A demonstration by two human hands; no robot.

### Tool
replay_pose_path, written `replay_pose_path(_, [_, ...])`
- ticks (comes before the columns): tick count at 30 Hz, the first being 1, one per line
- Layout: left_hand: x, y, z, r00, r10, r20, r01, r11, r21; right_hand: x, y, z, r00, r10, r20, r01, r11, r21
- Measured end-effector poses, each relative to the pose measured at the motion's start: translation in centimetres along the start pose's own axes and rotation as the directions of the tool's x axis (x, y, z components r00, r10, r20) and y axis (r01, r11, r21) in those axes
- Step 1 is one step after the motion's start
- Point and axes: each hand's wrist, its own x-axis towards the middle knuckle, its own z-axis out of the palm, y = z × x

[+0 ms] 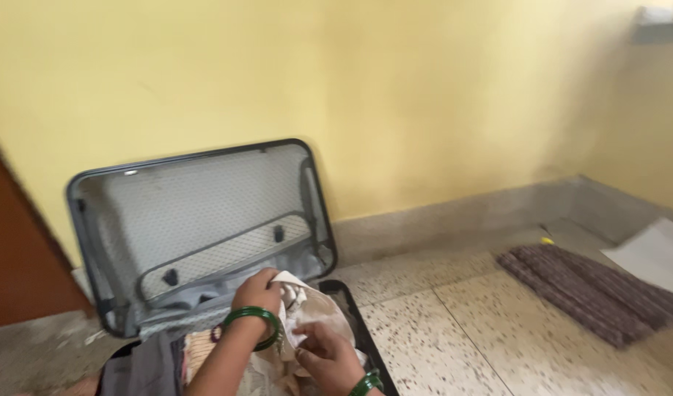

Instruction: The person packs a suitcase by taking various clothes from a pile on the floor, shaking them out, folding them, and placing them into the suitcase.

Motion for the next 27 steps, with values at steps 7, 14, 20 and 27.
replay_pose_path(7, [0.4, 0.3, 2.0, 0.974, -0.030, 0.226, 0.052, 0.994, -0.093, -2.4, -6.8, -1.4, 0.945, -0.012, -0.328, -0.039, 0.988, -0.149])
replay_pose_path(14, [-1.8, 2.7, 3.1, 0.915, 0.136, 0.380, -0.148, 0.989, 0.002, -3.2, -9.9, -2.6, 0.892, -0.167, -0.420, 0.005, 0.933, -0.360])
replay_pose_path(20, [-4.7, 7.3, 2.1, 0.875, 0.049, 0.482, -0.177, 0.959, 0.223, -3.4, -9.1, -3.5, 0.814, -0.500, -0.296, 0.183, 0.704, -0.687])
replay_pose_path(27, [-7.2, 11.7, 0.3, 0.868, -0.096, 0.487, -0.185, 0.848, 0.497, -2.2, -8.1, -4.7, 0.890, -0.078, -0.449, -0.049, 0.963, -0.263])
